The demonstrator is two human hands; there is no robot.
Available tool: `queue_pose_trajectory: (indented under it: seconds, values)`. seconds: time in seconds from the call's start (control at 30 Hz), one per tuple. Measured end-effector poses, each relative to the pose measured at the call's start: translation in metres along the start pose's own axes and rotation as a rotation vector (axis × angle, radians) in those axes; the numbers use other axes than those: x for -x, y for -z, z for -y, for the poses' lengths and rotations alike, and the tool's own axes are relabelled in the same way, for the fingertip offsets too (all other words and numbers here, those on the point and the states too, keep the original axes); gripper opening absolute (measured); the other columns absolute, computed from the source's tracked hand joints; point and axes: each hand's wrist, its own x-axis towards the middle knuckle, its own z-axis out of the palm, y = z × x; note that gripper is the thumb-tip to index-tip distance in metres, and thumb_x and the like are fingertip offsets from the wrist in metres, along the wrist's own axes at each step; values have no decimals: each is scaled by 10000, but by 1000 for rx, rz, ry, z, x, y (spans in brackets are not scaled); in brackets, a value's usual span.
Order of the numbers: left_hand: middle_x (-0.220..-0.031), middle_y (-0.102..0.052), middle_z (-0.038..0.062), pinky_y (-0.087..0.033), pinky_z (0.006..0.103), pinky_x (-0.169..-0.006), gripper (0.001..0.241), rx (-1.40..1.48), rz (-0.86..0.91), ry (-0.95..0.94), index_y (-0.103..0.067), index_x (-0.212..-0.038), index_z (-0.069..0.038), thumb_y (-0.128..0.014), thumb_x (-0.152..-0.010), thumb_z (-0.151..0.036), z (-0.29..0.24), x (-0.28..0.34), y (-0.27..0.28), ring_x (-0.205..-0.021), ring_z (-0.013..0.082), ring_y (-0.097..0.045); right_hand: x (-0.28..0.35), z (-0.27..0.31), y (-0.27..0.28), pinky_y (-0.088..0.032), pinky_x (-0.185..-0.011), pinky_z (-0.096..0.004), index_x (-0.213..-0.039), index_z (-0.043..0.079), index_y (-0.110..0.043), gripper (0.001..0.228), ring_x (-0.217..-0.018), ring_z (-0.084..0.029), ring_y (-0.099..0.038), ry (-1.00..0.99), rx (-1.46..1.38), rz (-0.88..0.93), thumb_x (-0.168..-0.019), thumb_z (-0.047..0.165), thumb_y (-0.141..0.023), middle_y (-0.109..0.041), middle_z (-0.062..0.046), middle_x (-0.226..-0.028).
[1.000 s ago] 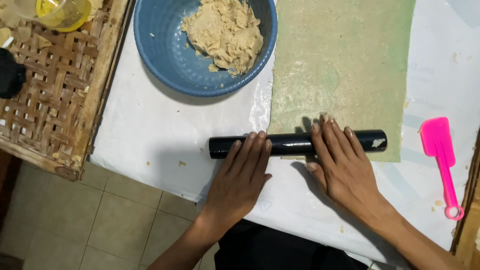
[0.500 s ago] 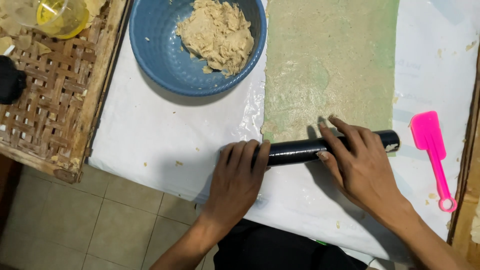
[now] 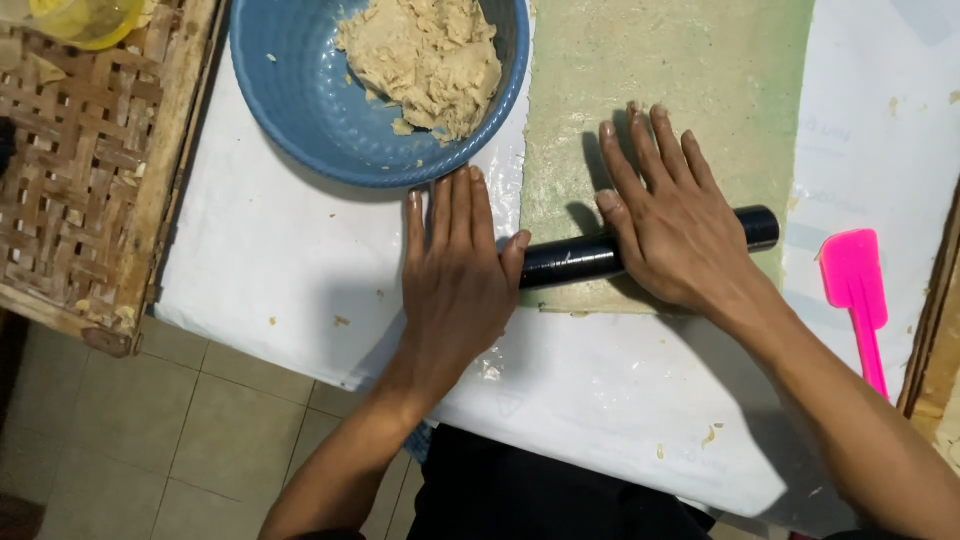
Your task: Rolling out dough onto a sheet and using a small circular cutter to create uniform snack pieces.
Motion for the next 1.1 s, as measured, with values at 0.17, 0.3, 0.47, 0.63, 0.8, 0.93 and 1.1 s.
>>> queue_pose_trajectory:
  seconds: [0.17,0.3,0.47,0.63,0.8,0.93,1.1]
  values:
    - [-1559,-368,393,-207,605,-1238,752,-131,65,13,-383,-1471,182,-492,-1043,-427,-20,40,2,-1496,499,-337,36,9,-9,-54,-1265,-531,-1613,-17,-229,712,-1560,-396,-98,41,35,-53,-1083,455,-178,-204,-277,-1674]
    - [-1485,-504,291,-356,576,-1187,703,-105,95,-10,-445,-1443,94,-666,-968,-375,-37,80,5,-1399,415,-490,83,6,-17,-123,-1278,-563,-1613,26,-246,698,-1573,-400,-172,138,-4,-81,-1069,462,-253,-267,-251,-1670]
    - [-1094,-639,171,-480,435,-878,536,-29,43,25,-581,-1277,55,-730,-934,-330,-62,86,28,-951,277,-601,100,-10,8,-193,-1318,-545,-1605,44,-266,705,-1593,-385,-164,193,-90,-142,-1078,498,-155,-190,-224,-1698]
    - [-967,-665,184,-525,403,-778,551,110,12,142,-578,-1214,75,-769,-924,-352,-101,102,6,-810,276,-625,90,-24,24,-297,-1268,-623,-1532,25,-490,592,-1561,-447,-313,244,57,-195,-1060,368,-385,-363,-262,-1651]
    - [-1022,-629,190,-533,403,-830,596,121,-2,317,-605,-1209,79,-834,-845,-334,-116,96,-25,-882,281,-616,44,-39,-5,-180,-1304,-492,-1564,125,-438,588,-1567,-336,-264,438,112,-11,-1049,402,-376,-399,-165,-1644]
    - [-1412,-538,296,-455,528,-1059,641,-10,39,269,-482,-1429,116,-722,-922,-193,-118,95,-18,-1184,387,-577,13,-14,-3,-252,-1274,-519,-1539,91,-472,556,-1537,-366,-332,480,79,20,-1072,365,-348,-468,-173,-1597]
    - [-1546,-330,417,-238,781,-1113,870,46,176,319,-423,-1443,130,-791,-859,-400,-95,89,-18,-1492,537,-285,-26,13,-3,-199,-1272,-509,-1542,26,-446,617,-1542,-350,-293,537,64,71,-1089,414,-289,-422,-214,-1615]
